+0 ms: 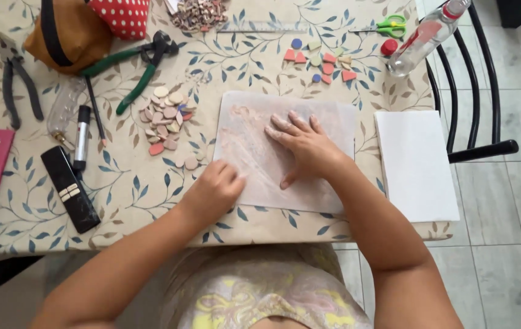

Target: Sanding small wooden craft pieces by rubbing them against a sheet of sandpaper on a table.

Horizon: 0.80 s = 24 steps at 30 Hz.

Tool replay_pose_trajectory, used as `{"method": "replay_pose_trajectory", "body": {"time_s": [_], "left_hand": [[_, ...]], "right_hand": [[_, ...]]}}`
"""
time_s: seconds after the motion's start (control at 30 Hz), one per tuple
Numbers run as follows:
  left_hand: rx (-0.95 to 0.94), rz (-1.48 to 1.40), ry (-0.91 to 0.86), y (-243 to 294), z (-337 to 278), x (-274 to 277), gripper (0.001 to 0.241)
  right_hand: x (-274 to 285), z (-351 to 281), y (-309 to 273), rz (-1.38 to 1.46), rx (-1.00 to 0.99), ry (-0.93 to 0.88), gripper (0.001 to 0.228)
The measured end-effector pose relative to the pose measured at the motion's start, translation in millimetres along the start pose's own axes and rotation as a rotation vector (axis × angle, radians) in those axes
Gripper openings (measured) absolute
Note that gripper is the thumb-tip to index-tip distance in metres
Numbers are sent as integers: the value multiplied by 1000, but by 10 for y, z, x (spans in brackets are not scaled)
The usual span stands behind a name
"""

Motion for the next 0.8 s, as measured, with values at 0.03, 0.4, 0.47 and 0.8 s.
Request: {"method": "replay_pose_trajectory", "body": {"time_s": [0.03,0.4,0.47,0.8], "left_hand": [[-4,4,8,-49,-86,71,20],[-12,-19,172,6,554,-214,18],[-37,-17,142,7,264,-99,20],[58,-85,93,-280,375,101,20]], "right_hand": [[13,10,14,-6,-2,7,132],[9,-5,-10,-2,25,9,131],[47,4,-34,-7,33,1,131],[34,3,-48,-25,24,-7,132]]}}
Point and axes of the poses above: each hand's wrist, its own z-axis towards the middle knuckle, its own x-axis out of the back of the hand, y = z × x, the point moved 10 cm from there along z, towards the middle knuckle, and after that the axes turned 4 degrees about x, right-handed, at the moved point
